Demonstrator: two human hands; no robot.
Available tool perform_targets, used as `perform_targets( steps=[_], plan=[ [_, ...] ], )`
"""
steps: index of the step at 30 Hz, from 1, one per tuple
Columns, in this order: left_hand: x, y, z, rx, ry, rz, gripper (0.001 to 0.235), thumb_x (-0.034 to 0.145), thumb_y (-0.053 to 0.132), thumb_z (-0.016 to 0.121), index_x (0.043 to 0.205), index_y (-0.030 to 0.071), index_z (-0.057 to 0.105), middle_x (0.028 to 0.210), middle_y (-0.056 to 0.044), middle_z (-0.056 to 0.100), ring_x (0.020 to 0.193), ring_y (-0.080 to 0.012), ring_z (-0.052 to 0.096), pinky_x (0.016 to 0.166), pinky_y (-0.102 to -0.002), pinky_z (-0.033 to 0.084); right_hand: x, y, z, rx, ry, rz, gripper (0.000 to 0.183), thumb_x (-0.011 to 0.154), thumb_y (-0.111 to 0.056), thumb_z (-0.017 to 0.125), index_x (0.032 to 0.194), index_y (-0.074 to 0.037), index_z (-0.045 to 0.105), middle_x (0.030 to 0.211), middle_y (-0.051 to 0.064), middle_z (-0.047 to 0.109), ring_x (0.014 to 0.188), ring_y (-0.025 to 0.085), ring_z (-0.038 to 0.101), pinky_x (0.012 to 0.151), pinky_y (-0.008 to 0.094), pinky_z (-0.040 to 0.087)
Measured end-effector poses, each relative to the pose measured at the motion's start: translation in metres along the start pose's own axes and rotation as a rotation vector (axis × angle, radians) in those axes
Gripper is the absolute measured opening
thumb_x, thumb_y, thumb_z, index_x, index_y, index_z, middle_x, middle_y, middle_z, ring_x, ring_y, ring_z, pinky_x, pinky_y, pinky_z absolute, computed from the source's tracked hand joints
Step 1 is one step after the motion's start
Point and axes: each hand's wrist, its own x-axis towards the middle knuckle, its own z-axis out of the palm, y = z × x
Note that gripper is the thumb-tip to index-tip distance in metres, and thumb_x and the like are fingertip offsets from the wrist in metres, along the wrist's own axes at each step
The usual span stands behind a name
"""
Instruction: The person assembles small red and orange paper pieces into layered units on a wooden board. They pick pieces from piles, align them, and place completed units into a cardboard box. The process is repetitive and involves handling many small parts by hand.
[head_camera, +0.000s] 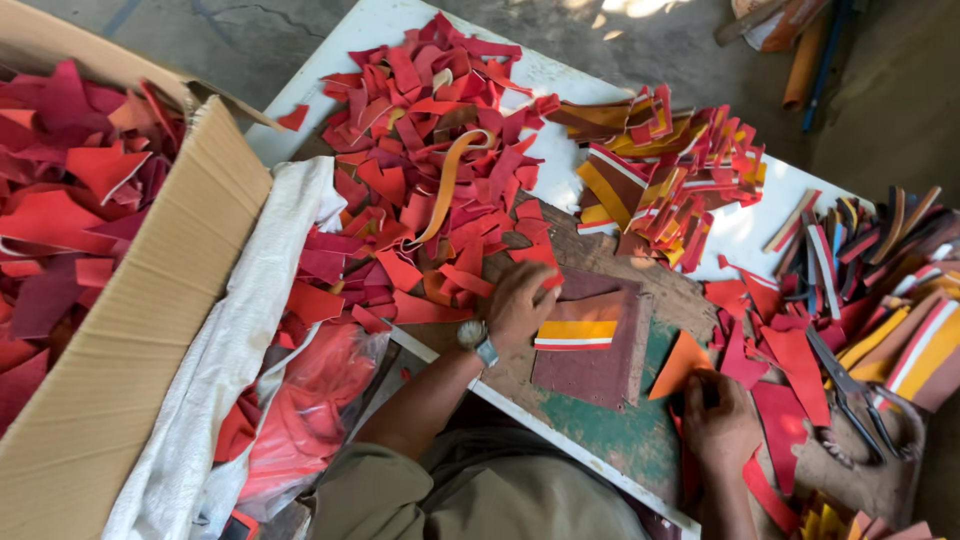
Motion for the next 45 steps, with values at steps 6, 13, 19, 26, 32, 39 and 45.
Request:
perform_targets(
  steps=[6, 13, 19, 26, 32, 39, 45],
  plan=[
    [0.108, -0.037, -0.021, 0.473, 0.020, -0.064, 0.084, 0.078, 0.037, 0.086, 0.147, 0.013, 0.044, 0.148, -0.017, 0.041, 0.096, -0.0331, 0.071, 0.120, -0.064, 0.021, -0.002, 0.002, 0.000, -0.012, -0.001, 0.024, 0.017, 0.098, -0.028, 0.073, 0.106, -0.014, 0.076, 0.103, 0.008, 0.073, 0.092, 0.028, 0.071, 0.081, 0.039, 0.056],
    [0.188, -0.081, -0.020, 0.764, -0.163, -0.138, 0.103, 0.067, 0.034, 0.086, 0.153, 0.015, 0.032, 0.152, -0.029, 0.027, 0.107, -0.0351, 0.070, 0.116, -0.067, 0.002, -0.001, 0.003, 0.002, -0.007, 0.004, 0.012, 0.019, 0.098, -0.029, 0.073, 0.108, -0.014, 0.076, 0.105, 0.008, 0.074, 0.096, 0.028, 0.071, 0.082, 0.038, 0.056],
    [0.223, -0.105, -0.004, 0.770, -0.262, -0.238, 0.105, 0.078, 0.039, 0.084, 0.161, 0.012, 0.027, 0.156, -0.036, 0.026, 0.103, -0.0352, 0.073, 0.127, -0.055, 0.002, -0.001, 0.003, 0.003, -0.004, -0.011, 0.052, 0.019, 0.097, -0.029, 0.072, 0.109, -0.014, 0.076, 0.104, 0.008, 0.074, 0.095, 0.028, 0.072, 0.081, 0.038, 0.057],
    [0.263, -0.130, -0.052, 0.587, -0.347, -0.833, 0.136, 0.064, 0.064, 0.090, 0.159, 0.016, 0.005, 0.160, -0.024, 0.004, 0.142, -0.0461, 0.035, 0.107, -0.083, 0.008, 0.002, -0.004, 0.002, -0.027, -0.009, 0.102, 0.020, 0.096, -0.030, 0.072, 0.108, -0.016, 0.077, 0.103, 0.009, 0.075, 0.092, 0.028, 0.073, 0.080, 0.038, 0.057],
    [0.254, -0.183, -0.053, 0.489, -0.347, -0.948, 0.116, 0.068, 0.051, 0.089, 0.158, 0.016, 0.025, 0.161, -0.028, 0.016, 0.143, -0.0453, 0.040, 0.111, -0.072, 0.029, 0.001, -0.006, -0.002, -0.002, -0.027, 0.103, 0.020, 0.096, -0.030, 0.072, 0.107, -0.013, 0.076, 0.100, 0.009, 0.074, 0.090, 0.028, 0.073, 0.080, 0.037, 0.057],
    [0.212, -0.220, -0.099, 0.396, -0.120, -0.560, 0.068, 0.070, 0.024, 0.086, 0.132, 0.008, 0.062, 0.114, -0.023, 0.071, 0.107, -0.0384, 0.069, 0.095, -0.045, 0.056, 0.004, -0.008, -0.004, 0.010, 0.002, 0.104, 0.019, 0.093, -0.028, 0.073, 0.104, -0.013, 0.077, 0.098, 0.010, 0.074, 0.088, 0.028, 0.072, 0.077, 0.038, 0.056],
    [0.219, -0.168, -0.178, 0.120, 0.183, -0.149, 0.042, 0.077, 0.007, 0.082, 0.117, 0.007, 0.068, 0.102, -0.013, 0.079, 0.096, -0.0279, 0.079, 0.084, -0.038, 0.062, 0.003, -0.002, -0.005, 0.022, -0.018, 0.069, 0.018, 0.095, -0.028, 0.074, 0.104, -0.013, 0.077, 0.098, 0.010, 0.074, 0.088, 0.029, 0.072, 0.078, 0.038, 0.056]
  ],
)
